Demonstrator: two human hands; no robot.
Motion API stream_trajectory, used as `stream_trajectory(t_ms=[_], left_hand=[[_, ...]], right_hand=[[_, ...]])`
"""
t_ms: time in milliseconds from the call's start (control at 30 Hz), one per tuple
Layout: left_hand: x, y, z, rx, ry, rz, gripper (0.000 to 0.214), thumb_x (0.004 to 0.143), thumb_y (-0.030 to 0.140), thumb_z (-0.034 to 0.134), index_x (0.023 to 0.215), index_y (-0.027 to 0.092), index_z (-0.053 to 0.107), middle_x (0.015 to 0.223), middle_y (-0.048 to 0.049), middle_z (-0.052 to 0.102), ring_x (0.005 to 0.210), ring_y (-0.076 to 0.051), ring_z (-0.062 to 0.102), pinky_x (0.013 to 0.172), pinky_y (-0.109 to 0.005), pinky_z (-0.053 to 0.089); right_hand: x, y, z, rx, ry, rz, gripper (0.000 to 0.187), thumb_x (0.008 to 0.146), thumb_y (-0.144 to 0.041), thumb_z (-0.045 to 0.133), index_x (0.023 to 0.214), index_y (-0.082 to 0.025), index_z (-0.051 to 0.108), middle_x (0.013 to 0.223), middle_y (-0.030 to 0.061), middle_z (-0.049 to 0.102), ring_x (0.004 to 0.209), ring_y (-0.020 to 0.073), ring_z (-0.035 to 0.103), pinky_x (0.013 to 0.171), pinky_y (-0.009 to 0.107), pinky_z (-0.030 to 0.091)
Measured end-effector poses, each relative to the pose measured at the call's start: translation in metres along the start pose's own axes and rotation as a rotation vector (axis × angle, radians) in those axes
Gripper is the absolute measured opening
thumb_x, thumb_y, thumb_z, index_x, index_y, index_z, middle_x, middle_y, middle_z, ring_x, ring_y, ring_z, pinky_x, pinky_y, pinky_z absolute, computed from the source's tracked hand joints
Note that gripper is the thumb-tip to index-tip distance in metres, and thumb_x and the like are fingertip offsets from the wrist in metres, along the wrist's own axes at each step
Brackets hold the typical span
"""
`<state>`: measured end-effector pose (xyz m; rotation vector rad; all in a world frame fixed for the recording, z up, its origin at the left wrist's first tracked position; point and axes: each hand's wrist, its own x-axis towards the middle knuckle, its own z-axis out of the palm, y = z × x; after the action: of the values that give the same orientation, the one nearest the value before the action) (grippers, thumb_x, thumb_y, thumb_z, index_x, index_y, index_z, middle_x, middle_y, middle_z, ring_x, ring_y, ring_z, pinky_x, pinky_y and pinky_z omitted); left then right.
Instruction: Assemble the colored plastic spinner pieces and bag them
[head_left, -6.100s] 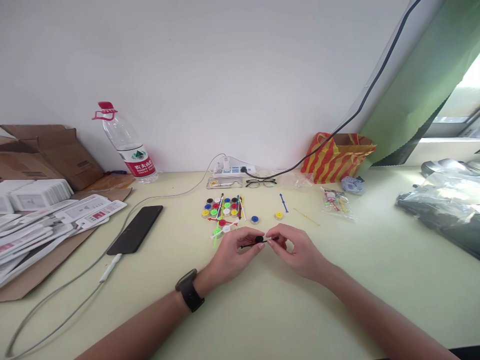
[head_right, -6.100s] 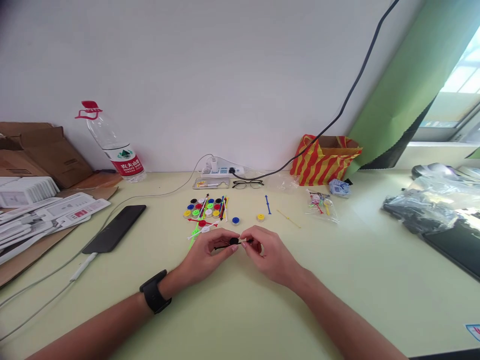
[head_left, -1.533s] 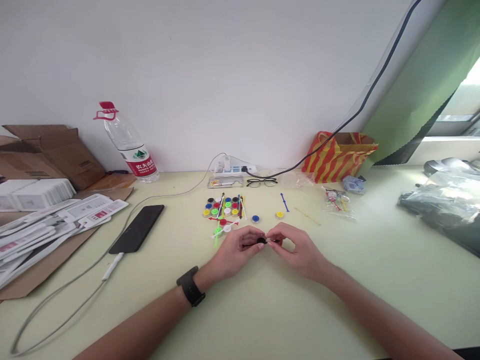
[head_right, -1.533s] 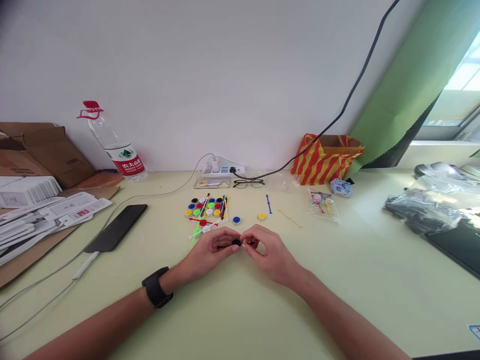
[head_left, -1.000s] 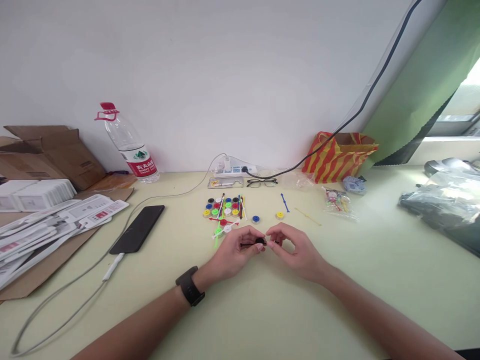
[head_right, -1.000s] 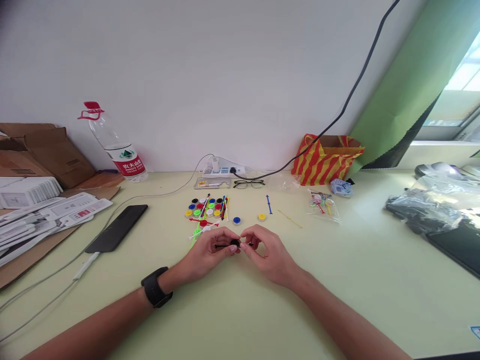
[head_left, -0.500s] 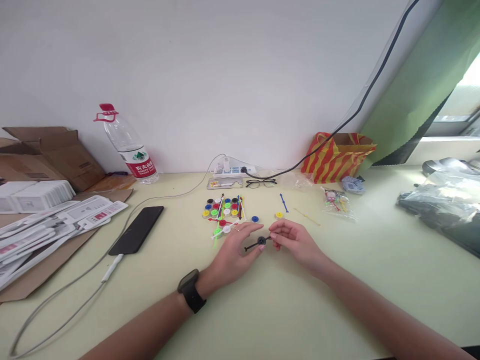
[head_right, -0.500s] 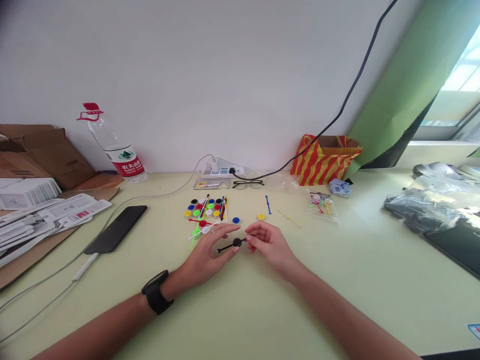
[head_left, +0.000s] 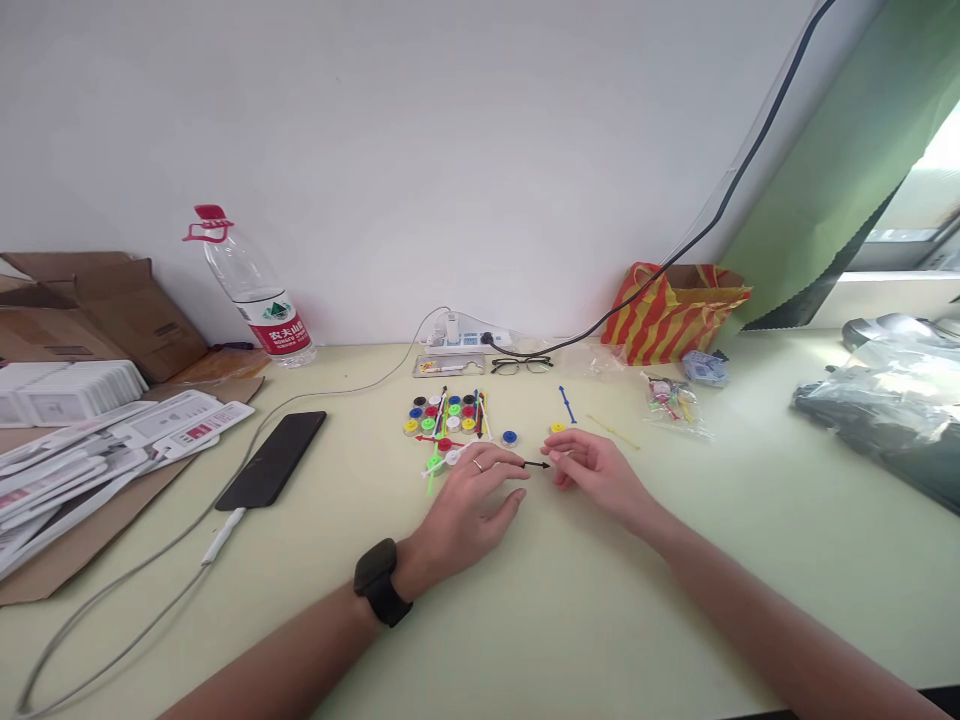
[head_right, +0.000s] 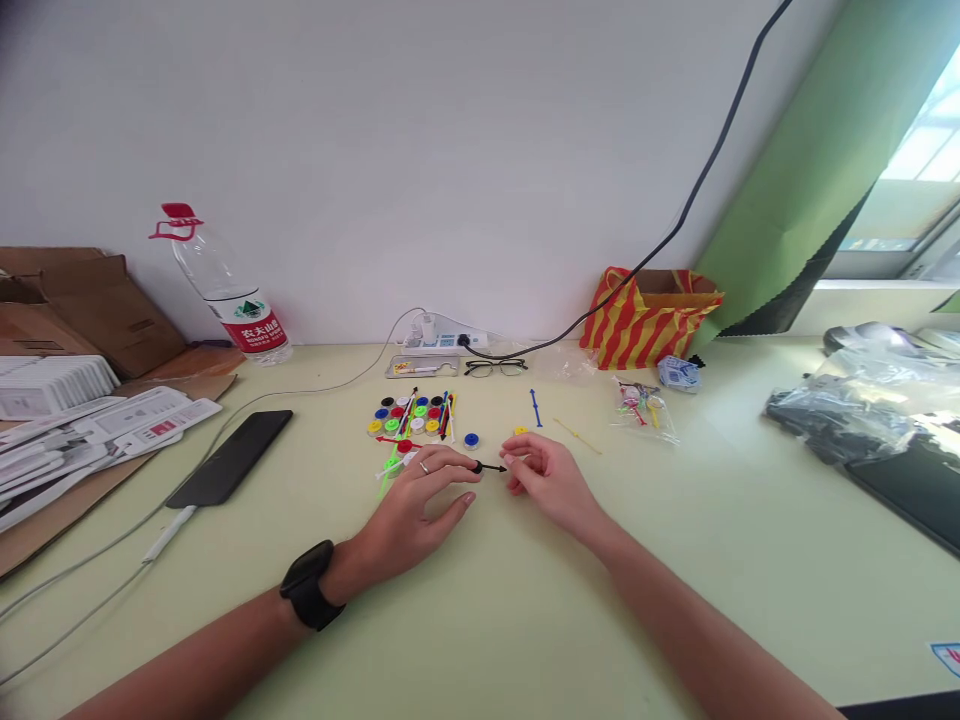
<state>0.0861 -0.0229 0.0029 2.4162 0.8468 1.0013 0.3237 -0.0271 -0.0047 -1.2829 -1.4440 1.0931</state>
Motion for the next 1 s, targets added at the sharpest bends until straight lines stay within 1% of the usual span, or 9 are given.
stream_trajectory(t_ms=[67,133,233,333,500,600,700,800,1000], left_hand=[[0.000,0.000,0.000,0.008,-0.033,0.001,0.020,0.097,0.020,0.061,0.112,0.027,0.071,0.118,-0.0068,0.071,0.117,-0.027,0.060,0.102,-0.045,0.049],[0.000,-0.001,0.000,0.031,-0.044,-0.017,0.019,0.097,0.020,0.059,0.109,0.027,0.072,0.114,-0.0075,0.071,0.113,-0.028,0.062,0.099,-0.045,0.050],[-0.001,-0.001,-0.001,0.093,-0.025,-0.067,0.019,0.096,0.019,0.058,0.108,0.026,0.071,0.115,-0.0088,0.069,0.110,-0.028,0.063,0.095,-0.046,0.052],[-0.002,-0.002,-0.001,0.213,0.002,-0.096,0.016,0.096,0.020,0.059,0.107,0.024,0.071,0.129,-0.0107,0.065,0.119,-0.032,0.059,0.097,-0.050,0.052],[-0.005,-0.004,0.001,0.313,-0.073,-0.103,0.019,0.096,0.022,0.061,0.113,0.023,0.071,0.132,-0.0095,0.066,0.126,-0.033,0.055,0.105,-0.055,0.050],[-0.004,-0.004,0.000,0.282,-0.161,-0.083,0.030,0.098,0.024,0.059,0.128,0.024,0.067,0.134,-0.0078,0.067,0.128,-0.031,0.056,0.110,-0.053,0.048],[-0.003,-0.001,-0.004,0.238,-0.303,-0.004,0.047,0.100,0.031,0.059,0.146,0.028,0.055,0.152,-0.0061,0.056,0.141,-0.032,0.047,0.116,-0.053,0.045],[-0.003,0.004,-0.008,0.196,-0.390,0.074,0.059,0.100,0.035,0.061,0.156,0.031,0.042,0.162,-0.0059,0.043,0.149,-0.033,0.038,0.118,-0.052,0.042],[-0.002,0.007,-0.007,0.171,-0.284,0.038,0.032,0.096,0.027,0.064,0.128,0.026,0.062,0.128,-0.0094,0.063,0.117,-0.027,0.059,0.101,-0.044,0.052]], right_hand=[[0.006,0.005,-0.014,-0.246,0.121,-0.120,0.031,0.094,-0.047,0.064,0.108,-0.021,0.070,0.106,0.0099,0.074,0.078,0.0209,0.069,0.072,0.040,0.060],[0.012,0.013,-0.029,-0.456,0.199,-0.212,0.028,0.097,-0.042,0.059,0.114,-0.023,0.070,0.117,0.0107,0.073,0.096,0.0257,0.068,0.080,0.043,0.059],[0.018,0.026,-0.044,-0.640,0.158,-0.285,0.035,0.100,-0.033,0.051,0.129,-0.024,0.067,0.135,0.0109,0.067,0.128,0.0305,0.057,0.104,0.052,0.051],[0.019,0.033,-0.046,-0.747,0.070,-0.316,0.038,0.101,-0.029,0.047,0.135,-0.024,0.065,0.141,0.0091,0.065,0.139,0.0315,0.049,0.113,0.056,0.044],[0.020,0.033,-0.044,-0.857,0.112,-0.295,0.027,0.099,-0.029,0.051,0.115,-0.024,0.072,0.119,0.0087,0.075,0.121,0.0304,0.062,0.099,0.049,0.054],[0.022,0.035,-0.047,-0.884,0.157,-0.314,0.028,0.098,-0.026,0.050,0.116,-0.023,0.071,0.118,0.0088,0.075,0.116,0.0298,0.064,0.098,0.048,0.054],[0.024,0.039,-0.050,-0.892,0.103,-0.382,0.035,0.099,-0.020,0.046,0.127,-0.022,0.068,0.130,0.0096,0.071,0.126,0.0301,0.059,0.104,0.049,0.051],[0.024,0.041,-0.051,-0.871,0.078,-0.389,0.035,0.099,-0.017,0.044,0.123,-0.022,0.069,0.127,0.0098,0.072,0.124,0.0293,0.060,0.103,0.048,0.051],[0.025,0.036,-0.055,-0.801,0.085,-0.295,0.029,0.093,-0.010,0.046,0.102,-0.022,0.070,0.099,0.0064,0.073,0.088,0.0223,0.068,0.077,0.036,0.053]])
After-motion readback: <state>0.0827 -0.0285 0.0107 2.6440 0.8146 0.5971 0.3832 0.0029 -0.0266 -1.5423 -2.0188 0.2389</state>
